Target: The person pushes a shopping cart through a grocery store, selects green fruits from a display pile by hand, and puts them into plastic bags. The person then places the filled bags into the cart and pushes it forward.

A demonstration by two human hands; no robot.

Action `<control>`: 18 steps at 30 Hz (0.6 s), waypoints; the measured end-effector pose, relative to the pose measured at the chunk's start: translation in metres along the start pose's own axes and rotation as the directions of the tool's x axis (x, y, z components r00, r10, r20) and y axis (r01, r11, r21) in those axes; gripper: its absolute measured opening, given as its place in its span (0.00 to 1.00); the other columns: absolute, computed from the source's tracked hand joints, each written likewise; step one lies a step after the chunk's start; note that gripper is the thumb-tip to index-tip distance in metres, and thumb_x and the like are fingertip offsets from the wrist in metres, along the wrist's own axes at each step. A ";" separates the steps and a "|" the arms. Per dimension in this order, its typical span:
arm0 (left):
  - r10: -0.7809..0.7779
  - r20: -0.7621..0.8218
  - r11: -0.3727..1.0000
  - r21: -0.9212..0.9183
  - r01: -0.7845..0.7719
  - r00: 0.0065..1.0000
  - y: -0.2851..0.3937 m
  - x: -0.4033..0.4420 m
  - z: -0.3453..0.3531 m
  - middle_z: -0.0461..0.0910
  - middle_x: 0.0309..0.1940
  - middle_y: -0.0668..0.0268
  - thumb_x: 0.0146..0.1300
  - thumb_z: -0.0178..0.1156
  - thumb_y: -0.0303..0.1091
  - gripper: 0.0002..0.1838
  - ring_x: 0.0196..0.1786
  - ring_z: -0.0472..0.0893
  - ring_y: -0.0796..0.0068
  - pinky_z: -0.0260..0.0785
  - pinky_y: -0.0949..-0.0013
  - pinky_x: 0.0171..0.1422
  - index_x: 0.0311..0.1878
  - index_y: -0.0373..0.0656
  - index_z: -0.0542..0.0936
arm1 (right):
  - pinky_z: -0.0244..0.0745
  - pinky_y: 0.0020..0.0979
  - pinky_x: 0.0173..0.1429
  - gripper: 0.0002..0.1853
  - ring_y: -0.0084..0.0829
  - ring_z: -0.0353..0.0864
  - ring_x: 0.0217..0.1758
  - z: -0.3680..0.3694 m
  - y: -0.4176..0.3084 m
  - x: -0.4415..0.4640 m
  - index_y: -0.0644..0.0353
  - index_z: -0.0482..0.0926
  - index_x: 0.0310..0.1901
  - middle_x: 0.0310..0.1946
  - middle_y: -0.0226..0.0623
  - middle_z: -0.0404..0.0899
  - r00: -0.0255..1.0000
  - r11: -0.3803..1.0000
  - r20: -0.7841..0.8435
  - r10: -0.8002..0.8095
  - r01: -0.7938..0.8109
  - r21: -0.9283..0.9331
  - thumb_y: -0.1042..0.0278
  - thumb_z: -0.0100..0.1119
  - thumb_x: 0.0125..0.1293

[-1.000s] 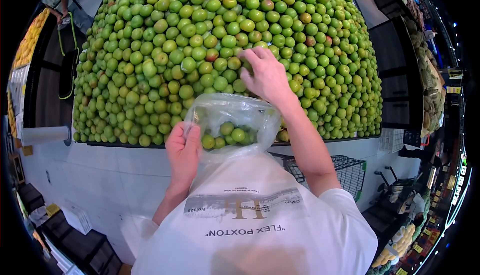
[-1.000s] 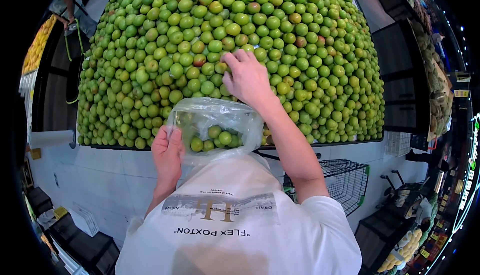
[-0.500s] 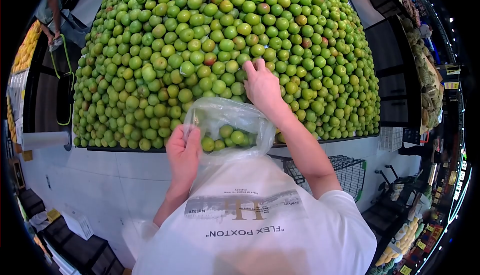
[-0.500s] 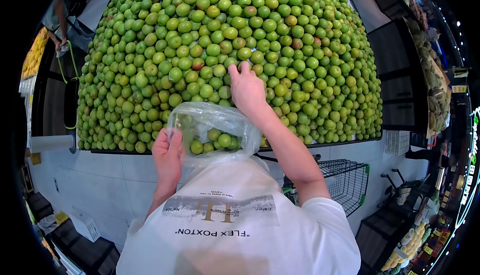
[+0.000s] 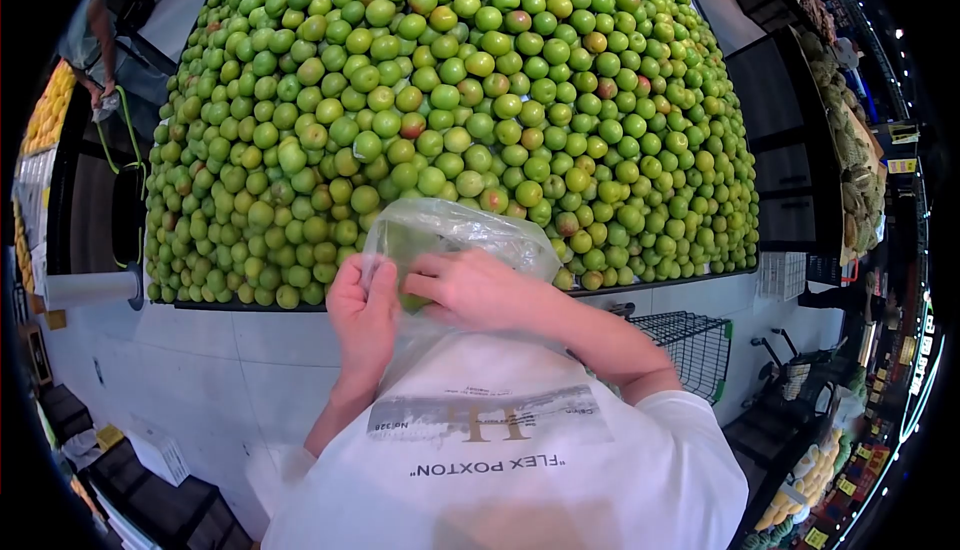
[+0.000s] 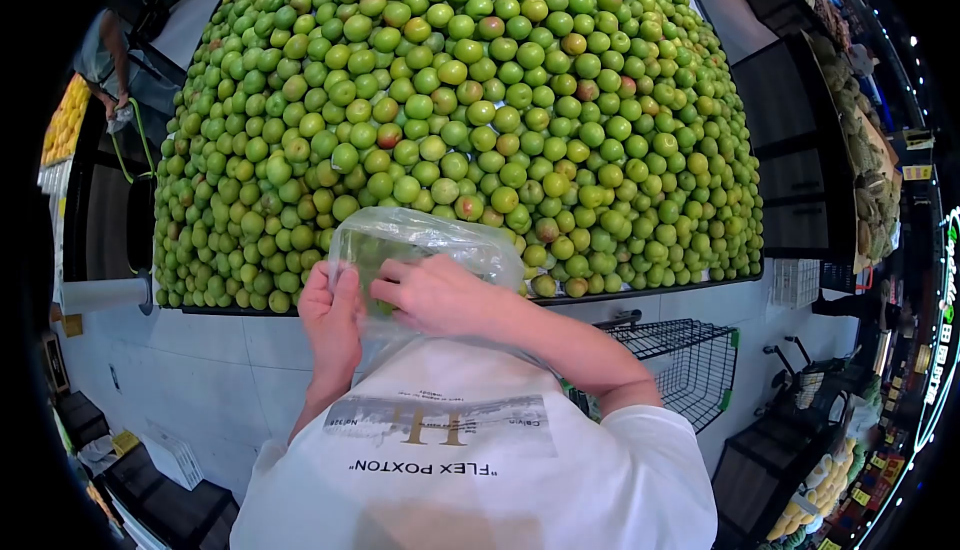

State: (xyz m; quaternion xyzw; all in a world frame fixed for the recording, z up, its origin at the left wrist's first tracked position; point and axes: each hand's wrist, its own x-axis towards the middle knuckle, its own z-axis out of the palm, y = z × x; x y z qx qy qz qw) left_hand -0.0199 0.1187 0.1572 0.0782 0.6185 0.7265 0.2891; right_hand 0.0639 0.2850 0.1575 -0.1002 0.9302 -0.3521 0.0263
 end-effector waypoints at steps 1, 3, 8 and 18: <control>-0.003 0.000 1.000 0.009 0.003 1.000 0.000 -0.001 -0.002 0.71 0.21 0.78 0.77 0.60 0.33 0.06 0.19 0.63 0.92 0.50 0.81 0.22 0.41 0.45 0.75 | 0.81 0.39 0.40 0.15 0.39 0.84 0.49 0.011 0.006 0.006 0.58 0.81 0.48 0.43 0.37 0.79 1.000 1.000 0.000 -0.003 0.003 0.003 0.68 0.68 0.59; -0.003 -0.011 1.000 0.001 0.003 1.000 -0.003 -0.001 -0.004 0.71 0.21 0.78 0.77 0.59 0.33 0.06 0.19 0.63 0.92 0.50 0.81 0.22 0.41 0.45 0.75 | 0.82 0.41 0.46 0.16 0.41 0.81 0.53 0.029 0.018 0.016 0.57 0.81 0.49 0.51 0.41 0.78 0.998 0.988 0.004 -0.070 0.070 -0.139 0.68 0.64 0.58; -0.019 -0.046 0.999 -0.052 0.017 0.999 -0.002 0.001 -0.003 0.71 0.22 0.78 0.77 0.59 0.33 0.07 0.19 0.62 0.92 0.49 0.82 0.21 0.41 0.45 0.75 | 0.81 0.40 0.51 0.16 0.41 0.78 0.57 0.042 0.034 0.014 0.56 0.83 0.49 0.51 0.38 0.78 0.955 0.956 -0.143 -0.259 0.232 -0.180 0.64 0.67 0.59; -0.073 -0.073 0.997 -0.038 0.071 0.995 0.005 0.005 -0.001 0.69 0.22 0.80 0.78 0.58 0.32 0.06 0.21 0.62 0.93 0.50 0.82 0.23 0.41 0.45 0.75 | 0.82 0.35 0.45 0.06 0.37 0.86 0.41 -0.129 0.085 0.003 0.61 0.85 0.43 0.36 0.40 0.85 0.833 1.000 -0.554 0.016 -0.010 0.013 0.73 0.68 0.66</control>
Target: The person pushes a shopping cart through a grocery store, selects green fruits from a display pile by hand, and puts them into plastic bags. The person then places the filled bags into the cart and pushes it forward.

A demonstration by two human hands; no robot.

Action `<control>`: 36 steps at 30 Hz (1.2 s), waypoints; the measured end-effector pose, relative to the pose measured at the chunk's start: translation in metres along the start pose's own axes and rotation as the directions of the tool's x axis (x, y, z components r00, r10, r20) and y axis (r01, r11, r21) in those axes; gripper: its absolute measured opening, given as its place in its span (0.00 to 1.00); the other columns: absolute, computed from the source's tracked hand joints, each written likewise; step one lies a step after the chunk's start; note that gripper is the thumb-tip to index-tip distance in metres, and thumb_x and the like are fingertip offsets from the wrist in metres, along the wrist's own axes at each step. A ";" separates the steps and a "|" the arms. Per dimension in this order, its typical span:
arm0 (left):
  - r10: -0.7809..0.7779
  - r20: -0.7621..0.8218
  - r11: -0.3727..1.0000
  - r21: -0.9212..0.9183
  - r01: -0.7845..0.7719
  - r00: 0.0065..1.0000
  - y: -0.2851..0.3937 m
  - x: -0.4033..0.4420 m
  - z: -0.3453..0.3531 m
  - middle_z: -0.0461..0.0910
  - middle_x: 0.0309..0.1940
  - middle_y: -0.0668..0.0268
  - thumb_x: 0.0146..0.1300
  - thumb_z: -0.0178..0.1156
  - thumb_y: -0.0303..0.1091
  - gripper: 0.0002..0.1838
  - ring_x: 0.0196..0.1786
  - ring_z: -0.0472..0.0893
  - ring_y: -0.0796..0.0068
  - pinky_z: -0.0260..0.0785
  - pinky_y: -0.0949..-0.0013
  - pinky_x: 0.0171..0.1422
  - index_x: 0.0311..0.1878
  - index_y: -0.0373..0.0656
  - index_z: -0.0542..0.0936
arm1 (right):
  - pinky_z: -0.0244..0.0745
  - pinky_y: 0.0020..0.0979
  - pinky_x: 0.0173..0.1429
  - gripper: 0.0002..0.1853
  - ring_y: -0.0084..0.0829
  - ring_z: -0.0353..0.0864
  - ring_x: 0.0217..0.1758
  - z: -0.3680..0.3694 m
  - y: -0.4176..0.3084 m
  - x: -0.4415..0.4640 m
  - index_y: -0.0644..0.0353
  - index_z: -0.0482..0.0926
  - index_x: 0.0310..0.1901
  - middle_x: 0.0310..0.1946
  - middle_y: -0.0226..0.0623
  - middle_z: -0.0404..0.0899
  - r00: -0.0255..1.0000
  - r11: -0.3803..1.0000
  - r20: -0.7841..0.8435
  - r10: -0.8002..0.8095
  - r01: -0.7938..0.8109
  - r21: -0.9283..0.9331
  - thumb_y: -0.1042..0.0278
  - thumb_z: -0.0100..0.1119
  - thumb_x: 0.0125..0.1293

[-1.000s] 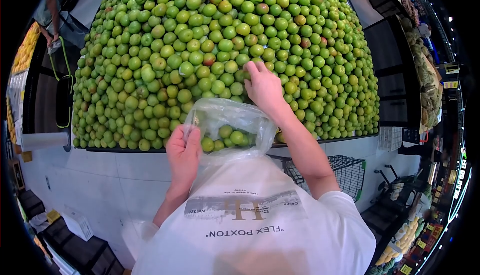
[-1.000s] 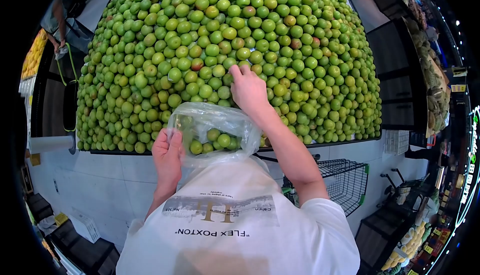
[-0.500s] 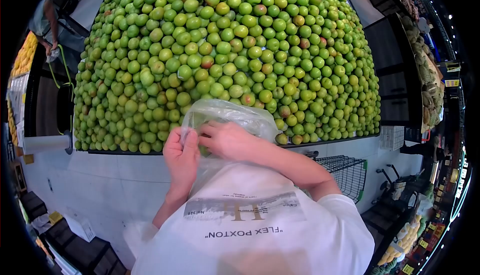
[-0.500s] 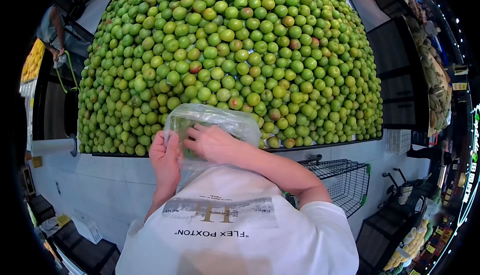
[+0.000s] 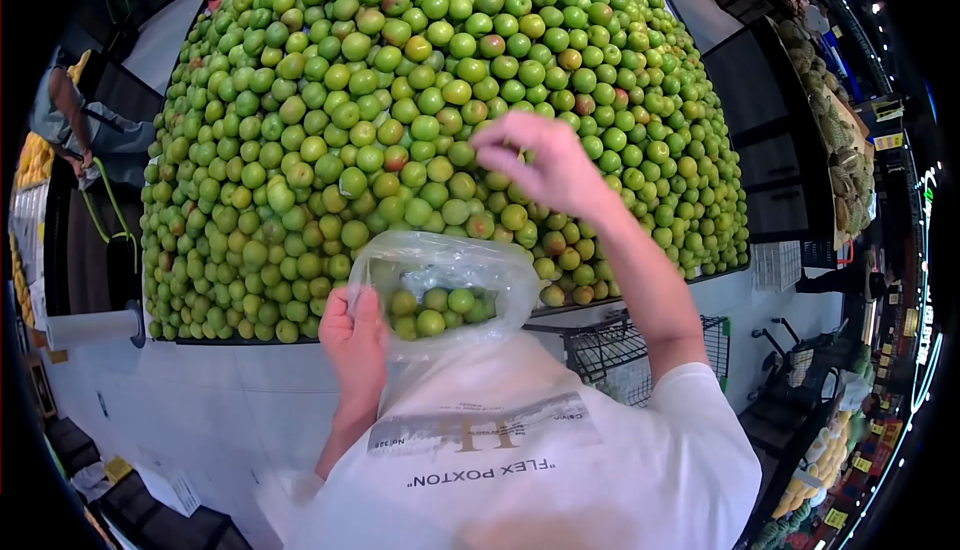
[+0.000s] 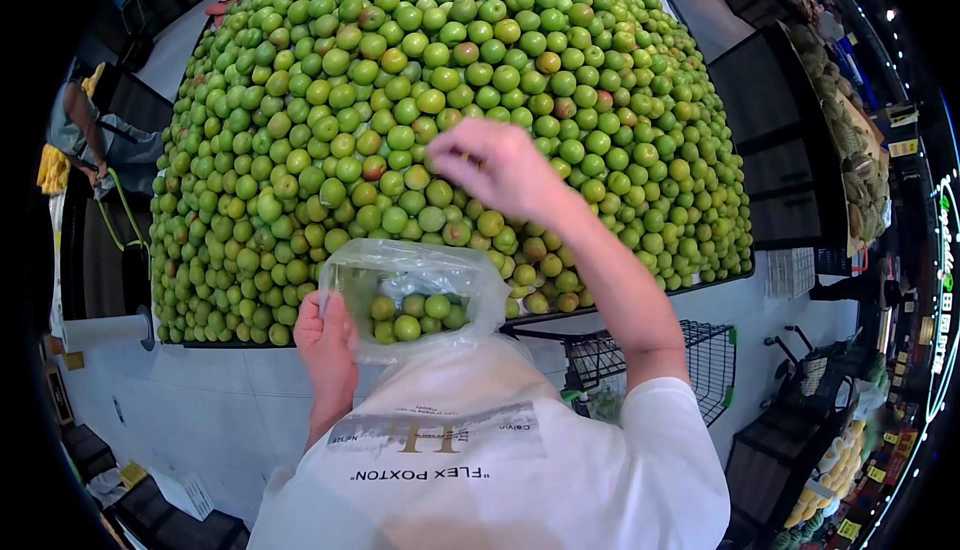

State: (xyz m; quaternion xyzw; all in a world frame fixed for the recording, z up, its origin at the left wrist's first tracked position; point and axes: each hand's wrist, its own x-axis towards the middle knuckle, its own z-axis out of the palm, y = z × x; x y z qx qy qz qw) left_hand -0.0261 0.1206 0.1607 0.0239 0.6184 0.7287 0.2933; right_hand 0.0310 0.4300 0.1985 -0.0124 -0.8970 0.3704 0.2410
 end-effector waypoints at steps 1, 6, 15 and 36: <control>0.001 0.009 1.000 0.008 -0.001 1.000 0.001 0.000 0.000 0.69 0.23 0.81 0.78 0.57 0.32 0.06 0.21 0.62 0.93 0.49 0.82 0.23 0.41 0.45 0.75 | 0.82 0.35 0.47 0.07 0.39 0.87 0.42 -0.016 0.021 0.017 0.62 0.85 0.45 0.39 0.42 0.85 0.996 0.993 -0.080 0.035 -0.044 -0.112 0.73 0.67 0.67; -0.012 -0.004 1.000 0.013 0.012 1.000 0.002 0.003 0.001 0.69 0.23 0.81 0.78 0.57 0.31 0.05 0.22 0.62 0.94 0.49 0.82 0.24 0.41 0.45 0.75 | 0.79 0.44 0.60 0.18 0.43 0.81 0.59 -0.067 0.123 0.096 0.49 0.81 0.60 0.53 0.41 0.81 0.965 0.783 -0.249 0.084 -0.218 -0.583 0.62 0.64 0.69; -0.008 0.004 0.999 0.036 0.007 1.000 0.003 0.003 -0.006 0.70 0.22 0.81 0.78 0.57 0.29 0.05 0.21 0.62 0.94 0.49 0.82 0.25 0.41 0.44 0.76 | 0.78 0.50 0.66 0.27 0.57 0.73 0.65 -0.062 0.162 0.194 0.34 0.78 0.63 0.65 0.43 0.72 0.963 0.514 0.022 0.268 -0.124 -0.849 0.65 0.63 0.62; -0.002 0.035 1.000 0.008 0.002 0.999 -0.001 0.003 -0.012 0.72 0.24 0.80 0.76 0.60 0.30 0.04 0.22 0.64 0.93 0.53 0.82 0.25 0.43 0.42 0.77 | 0.80 0.45 0.61 0.27 0.51 0.78 0.60 -0.076 0.153 0.191 0.46 0.71 0.66 0.59 0.43 0.76 0.950 0.448 0.208 0.233 0.085 -0.890 0.55 0.66 0.68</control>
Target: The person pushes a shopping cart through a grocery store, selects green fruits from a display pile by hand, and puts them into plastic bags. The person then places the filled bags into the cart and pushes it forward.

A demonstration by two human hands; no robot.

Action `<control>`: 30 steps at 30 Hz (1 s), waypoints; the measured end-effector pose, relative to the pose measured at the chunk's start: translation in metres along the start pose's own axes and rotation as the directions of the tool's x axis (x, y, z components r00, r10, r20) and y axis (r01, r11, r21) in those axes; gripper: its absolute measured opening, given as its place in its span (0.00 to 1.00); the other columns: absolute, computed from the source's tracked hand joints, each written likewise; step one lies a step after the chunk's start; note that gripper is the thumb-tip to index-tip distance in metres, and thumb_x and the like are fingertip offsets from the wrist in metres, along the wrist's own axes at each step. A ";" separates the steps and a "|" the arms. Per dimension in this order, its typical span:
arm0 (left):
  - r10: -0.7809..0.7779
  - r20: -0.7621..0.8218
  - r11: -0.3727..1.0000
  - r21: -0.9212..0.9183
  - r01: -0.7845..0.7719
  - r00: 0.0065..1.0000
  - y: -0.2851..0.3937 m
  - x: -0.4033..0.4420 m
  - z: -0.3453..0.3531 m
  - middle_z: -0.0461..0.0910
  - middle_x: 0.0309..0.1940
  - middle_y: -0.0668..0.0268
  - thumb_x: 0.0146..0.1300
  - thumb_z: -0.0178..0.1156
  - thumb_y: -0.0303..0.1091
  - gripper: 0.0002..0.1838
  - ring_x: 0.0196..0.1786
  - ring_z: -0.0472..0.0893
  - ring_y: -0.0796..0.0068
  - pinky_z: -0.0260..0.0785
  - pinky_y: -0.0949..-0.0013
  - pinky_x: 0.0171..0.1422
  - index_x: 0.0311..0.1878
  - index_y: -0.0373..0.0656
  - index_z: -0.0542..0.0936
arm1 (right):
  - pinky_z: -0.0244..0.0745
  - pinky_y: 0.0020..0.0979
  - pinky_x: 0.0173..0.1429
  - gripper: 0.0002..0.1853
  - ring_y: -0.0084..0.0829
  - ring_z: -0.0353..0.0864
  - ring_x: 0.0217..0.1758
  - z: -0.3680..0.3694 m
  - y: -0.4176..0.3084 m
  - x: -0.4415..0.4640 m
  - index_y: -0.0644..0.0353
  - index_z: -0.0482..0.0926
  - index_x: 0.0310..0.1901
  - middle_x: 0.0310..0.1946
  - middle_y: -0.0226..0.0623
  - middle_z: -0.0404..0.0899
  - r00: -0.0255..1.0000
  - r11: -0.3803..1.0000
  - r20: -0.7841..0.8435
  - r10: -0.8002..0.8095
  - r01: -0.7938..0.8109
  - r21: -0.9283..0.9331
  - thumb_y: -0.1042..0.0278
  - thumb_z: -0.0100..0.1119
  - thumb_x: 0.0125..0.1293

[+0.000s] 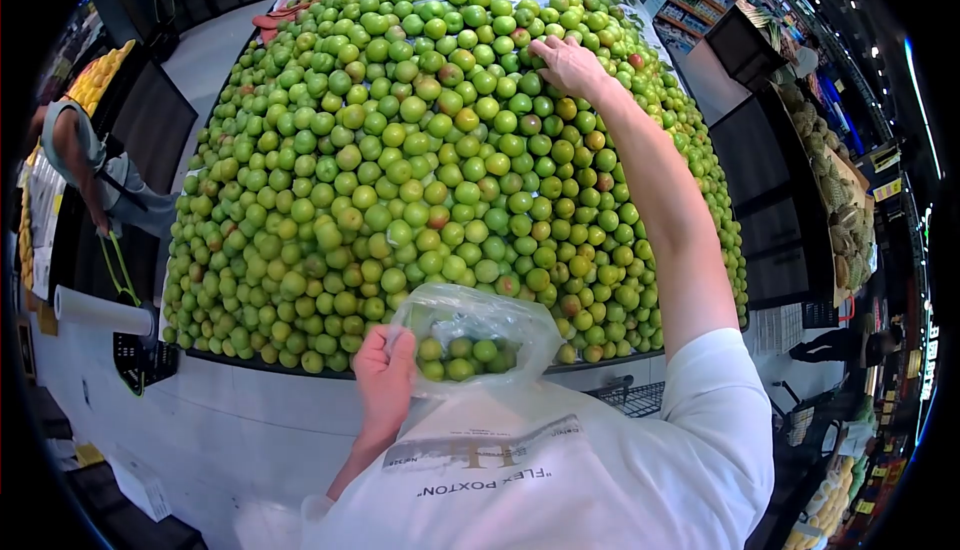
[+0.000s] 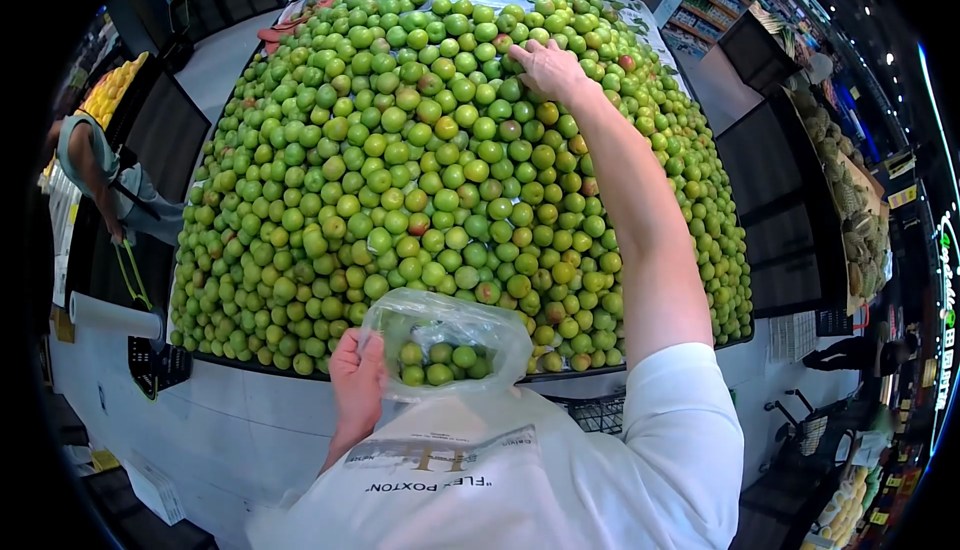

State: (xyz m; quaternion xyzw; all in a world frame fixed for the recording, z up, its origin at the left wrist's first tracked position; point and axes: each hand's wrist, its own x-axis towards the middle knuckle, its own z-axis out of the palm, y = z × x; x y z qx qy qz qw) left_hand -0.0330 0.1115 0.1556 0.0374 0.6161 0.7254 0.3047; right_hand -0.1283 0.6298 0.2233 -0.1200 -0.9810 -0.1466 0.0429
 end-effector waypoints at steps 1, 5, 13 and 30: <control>-0.001 0.004 1.000 -0.007 0.001 1.000 0.000 0.000 0.000 0.72 0.24 0.80 0.76 0.60 0.30 0.04 0.22 0.64 0.93 0.53 0.82 0.25 0.43 0.42 0.77 | 0.80 0.45 0.61 0.26 0.52 0.78 0.59 0.001 -0.001 -0.001 0.47 0.72 0.65 0.59 0.42 0.77 0.998 1.000 -0.054 -0.017 0.017 0.006 0.56 0.66 0.68; -0.009 0.013 1.000 -0.023 0.009 1.000 -0.001 -0.001 -0.001 0.73 0.24 0.80 0.76 0.61 0.32 0.04 0.22 0.65 0.93 0.53 0.82 0.25 0.42 0.44 0.77 | 0.78 0.45 0.61 0.23 0.51 0.79 0.57 -0.011 -0.035 -0.027 0.52 0.72 0.64 0.59 0.46 0.78 0.873 0.847 -0.419 0.248 0.014 0.531 0.59 0.64 0.71; 0.054 -0.036 0.997 -0.046 -0.056 0.998 -0.003 0.001 0.003 0.72 0.23 0.78 0.77 0.58 0.30 0.05 0.20 0.64 0.92 0.54 0.81 0.23 0.42 0.41 0.76 | 0.76 0.42 0.61 0.21 0.42 0.76 0.58 -0.081 -0.235 -0.243 0.53 0.74 0.62 0.55 0.38 0.76 0.857 0.054 -0.190 -0.480 0.244 0.968 0.67 0.65 0.69; 0.006 -0.006 0.999 -0.051 -0.007 1.000 0.003 0.001 0.003 0.71 0.23 0.79 0.77 0.59 0.31 0.06 0.21 0.64 0.92 0.53 0.81 0.23 0.42 0.42 0.75 | 0.83 0.40 0.46 0.08 0.45 0.87 0.39 -0.079 -0.207 -0.215 0.59 0.85 0.46 0.36 0.42 0.85 0.964 0.311 -0.257 -0.071 0.266 0.912 0.71 0.67 0.67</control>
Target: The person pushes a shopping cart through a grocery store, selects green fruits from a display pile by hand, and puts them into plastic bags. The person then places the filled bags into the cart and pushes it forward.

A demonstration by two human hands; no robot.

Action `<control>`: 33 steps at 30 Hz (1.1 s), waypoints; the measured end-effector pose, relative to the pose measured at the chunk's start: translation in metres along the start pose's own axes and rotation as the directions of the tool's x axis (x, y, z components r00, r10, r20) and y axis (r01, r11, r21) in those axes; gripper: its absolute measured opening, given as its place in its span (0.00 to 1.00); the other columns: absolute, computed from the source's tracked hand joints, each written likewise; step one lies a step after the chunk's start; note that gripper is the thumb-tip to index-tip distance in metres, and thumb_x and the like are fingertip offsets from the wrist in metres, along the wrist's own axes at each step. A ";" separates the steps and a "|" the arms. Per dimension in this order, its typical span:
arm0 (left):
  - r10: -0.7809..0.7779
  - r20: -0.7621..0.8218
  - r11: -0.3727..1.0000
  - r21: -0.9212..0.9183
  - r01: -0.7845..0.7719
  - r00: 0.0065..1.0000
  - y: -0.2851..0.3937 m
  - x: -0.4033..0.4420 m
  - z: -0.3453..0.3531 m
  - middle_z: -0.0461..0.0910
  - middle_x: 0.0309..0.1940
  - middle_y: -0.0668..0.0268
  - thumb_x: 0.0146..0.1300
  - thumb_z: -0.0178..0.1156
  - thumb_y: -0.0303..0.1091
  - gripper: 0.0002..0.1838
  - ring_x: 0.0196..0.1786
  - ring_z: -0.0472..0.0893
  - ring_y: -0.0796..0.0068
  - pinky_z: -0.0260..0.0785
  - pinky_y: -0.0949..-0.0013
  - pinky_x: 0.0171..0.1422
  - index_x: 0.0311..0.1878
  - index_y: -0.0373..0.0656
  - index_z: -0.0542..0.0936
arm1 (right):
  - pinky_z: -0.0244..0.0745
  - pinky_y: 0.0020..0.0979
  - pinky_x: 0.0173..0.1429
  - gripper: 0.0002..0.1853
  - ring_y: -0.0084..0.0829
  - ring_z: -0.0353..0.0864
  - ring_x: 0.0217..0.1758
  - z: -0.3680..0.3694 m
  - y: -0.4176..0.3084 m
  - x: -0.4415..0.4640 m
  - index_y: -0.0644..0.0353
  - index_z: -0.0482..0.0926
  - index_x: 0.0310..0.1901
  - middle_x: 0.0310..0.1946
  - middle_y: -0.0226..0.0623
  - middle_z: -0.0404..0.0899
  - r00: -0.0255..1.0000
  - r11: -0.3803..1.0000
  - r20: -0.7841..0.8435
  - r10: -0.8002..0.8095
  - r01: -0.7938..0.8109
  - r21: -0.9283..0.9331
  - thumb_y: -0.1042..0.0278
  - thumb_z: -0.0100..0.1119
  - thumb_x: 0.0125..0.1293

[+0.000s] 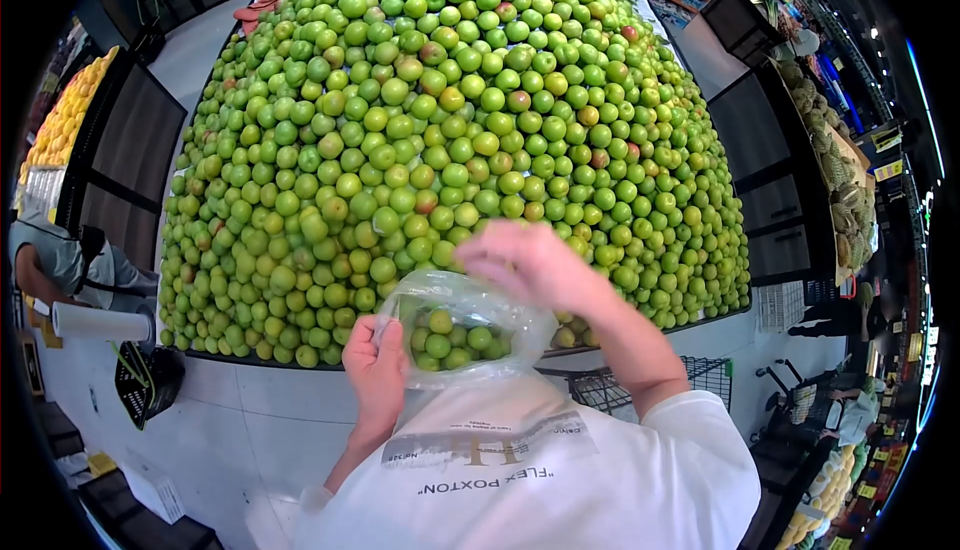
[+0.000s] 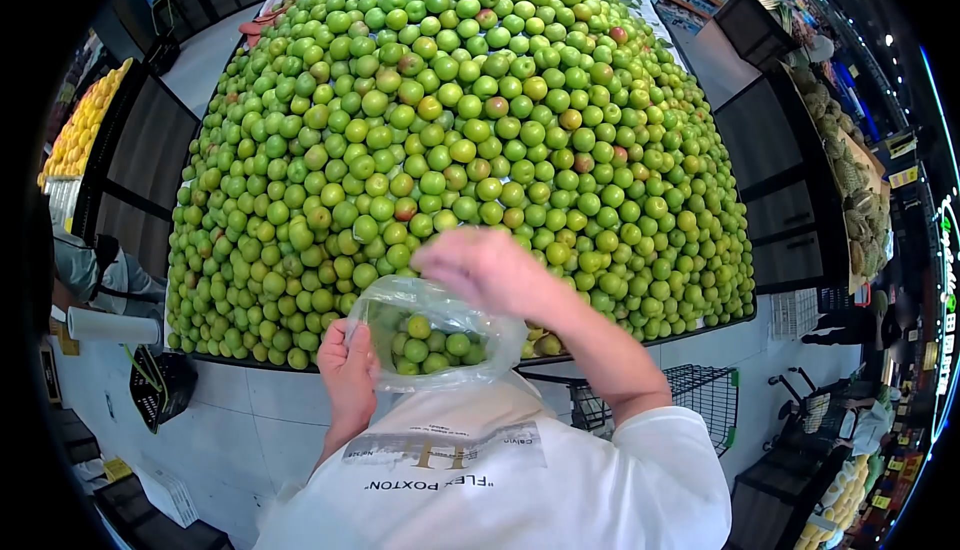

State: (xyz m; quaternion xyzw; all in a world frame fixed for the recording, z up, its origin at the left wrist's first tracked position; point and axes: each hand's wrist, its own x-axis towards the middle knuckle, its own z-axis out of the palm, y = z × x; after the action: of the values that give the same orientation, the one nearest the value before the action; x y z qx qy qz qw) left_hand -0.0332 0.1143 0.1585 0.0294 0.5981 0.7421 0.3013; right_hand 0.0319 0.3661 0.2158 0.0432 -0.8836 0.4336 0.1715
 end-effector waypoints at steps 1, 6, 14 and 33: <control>-0.003 0.010 1.000 -0.004 0.003 1.000 0.000 0.000 0.000 0.71 0.23 0.79 0.77 0.60 0.32 0.06 0.21 0.64 0.92 0.53 0.82 0.24 0.42 0.42 0.75 | 0.83 0.39 0.45 0.08 0.45 0.87 0.39 -0.017 0.021 0.018 0.60 0.85 0.46 0.36 0.42 0.85 0.995 0.990 -0.100 -0.006 -0.008 -0.138 0.72 0.66 0.67; 0.007 0.015 1.000 0.022 -0.007 1.000 -0.001 0.001 -0.001 0.71 0.23 0.79 0.76 0.59 0.30 0.05 0.21 0.65 0.93 0.53 0.82 0.24 0.42 0.42 0.75 | 0.79 0.45 0.62 0.18 0.47 0.79 0.61 -0.084 0.135 0.098 0.56 0.80 0.59 0.55 0.45 0.80 0.932 0.746 -0.359 0.052 -0.275 -0.607 0.69 0.64 0.68; -0.001 0.009 1.000 0.028 0.000 1.000 0.001 0.001 -0.001 0.72 0.23 0.79 0.76 0.59 0.29 0.04 0.21 0.65 0.93 0.53 0.82 0.24 0.43 0.41 0.77 | 0.79 0.44 0.64 0.28 0.48 0.78 0.62 -0.107 0.170 0.161 0.42 0.77 0.66 0.59 0.42 0.76 0.949 0.581 -0.041 0.313 -0.225 -0.782 0.58 0.69 0.64; 0.003 0.043 0.999 0.031 -0.004 0.999 -0.001 0.002 0.000 0.72 0.24 0.81 0.76 0.59 0.29 0.03 0.21 0.63 0.94 0.51 0.83 0.24 0.44 0.41 0.77 | 0.83 0.44 0.52 0.20 0.45 0.82 0.53 -0.085 0.171 0.149 0.50 0.76 0.59 0.50 0.39 0.79 0.982 0.492 -0.155 0.109 -0.188 -0.850 0.59 0.65 0.68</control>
State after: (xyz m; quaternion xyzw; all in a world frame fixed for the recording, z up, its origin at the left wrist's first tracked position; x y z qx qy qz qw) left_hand -0.0346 0.1150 0.1572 0.0511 0.6030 0.7322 0.3123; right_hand -0.1240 0.5494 0.1867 -0.1414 -0.9745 -0.0483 0.1674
